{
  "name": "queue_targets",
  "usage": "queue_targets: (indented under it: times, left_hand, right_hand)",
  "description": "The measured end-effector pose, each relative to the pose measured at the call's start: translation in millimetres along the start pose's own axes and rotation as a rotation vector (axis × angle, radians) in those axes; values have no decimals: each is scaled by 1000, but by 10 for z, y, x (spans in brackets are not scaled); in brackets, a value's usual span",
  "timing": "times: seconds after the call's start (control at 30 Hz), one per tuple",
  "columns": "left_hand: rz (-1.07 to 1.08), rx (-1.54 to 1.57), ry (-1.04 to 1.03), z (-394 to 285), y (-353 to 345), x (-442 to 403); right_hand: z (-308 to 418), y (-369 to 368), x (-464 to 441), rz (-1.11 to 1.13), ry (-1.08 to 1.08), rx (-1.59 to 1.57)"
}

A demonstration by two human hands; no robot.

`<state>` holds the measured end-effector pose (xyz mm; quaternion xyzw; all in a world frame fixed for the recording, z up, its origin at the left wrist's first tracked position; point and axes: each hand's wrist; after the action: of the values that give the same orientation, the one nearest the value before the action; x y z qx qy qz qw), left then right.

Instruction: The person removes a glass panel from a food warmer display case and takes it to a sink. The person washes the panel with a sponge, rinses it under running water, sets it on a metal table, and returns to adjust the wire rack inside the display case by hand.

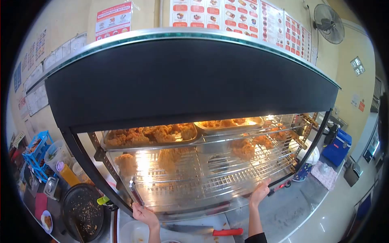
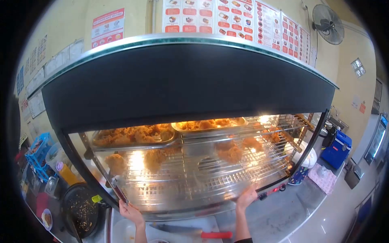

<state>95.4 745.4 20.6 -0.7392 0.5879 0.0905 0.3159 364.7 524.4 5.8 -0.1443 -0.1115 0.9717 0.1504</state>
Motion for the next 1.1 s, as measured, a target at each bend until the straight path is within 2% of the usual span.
queue_targets:
  times: [0.07, 0.1, 0.2, 0.23, 0.33, 0.43, 0.53, 0.63, 0.7, 0.87, 1.03, 1.1]
  left_hand:
    - [27, -28, 15, 5, 85, 117]
    - [39, -25, 46, -31, 147, 204]
    - [81, -5, 123, -206, 310, 462]
    - [83, -30, 134, -294, 323, 539]
    - [104, -83, 187, -591, 351, 853]
    - [167, -90, 208, -918, 372, 1225]
    - [281, -60, 185, -1278, 372, 1723]
    - [410, -60, 251, -1577, 377, 2372]
    - [556, -76, 222, -1803, 311, 2787]
    - [813, -28, 209, -2449, -287, 4062]
    - [1045, 8, 121, -3002, -1171, 5406]
    - [1111, 45, 94, -2980, -1593, 6042]
  right_hand:
    - [-61, 183, -12, 15, -34, -45]
    - [-28, 257, 10, -8, 54, -7]
    - [-68, 685, 2, 25, 0, 89]
    - [-20, 821, 6, -2, -77, 106]
    - [150, 1313, -61, 5, -54, 183]
    - [366, 1976, -143, 16, -91, 213]
    - [901, 2744, -144, -42, -291, 217]
    - [901, 3817, -226, -136, -257, 339]
    - [1078, 4439, -258, -234, -334, 354]
    - [1321, 5942, -607, -487, -392, 394]
    - [1117, 7135, -1186, -755, -374, 428]
    - [1021, 7585, -1546, -842, -379, 413]
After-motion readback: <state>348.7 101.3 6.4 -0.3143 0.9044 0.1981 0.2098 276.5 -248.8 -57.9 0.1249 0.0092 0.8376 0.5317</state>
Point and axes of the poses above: each hand's wrist, its own x-axis away from the middle knuckle, its own y-axis out of the back of the hand, z = x × y, and after that the axes turned 8 degrees about -y, right-handed
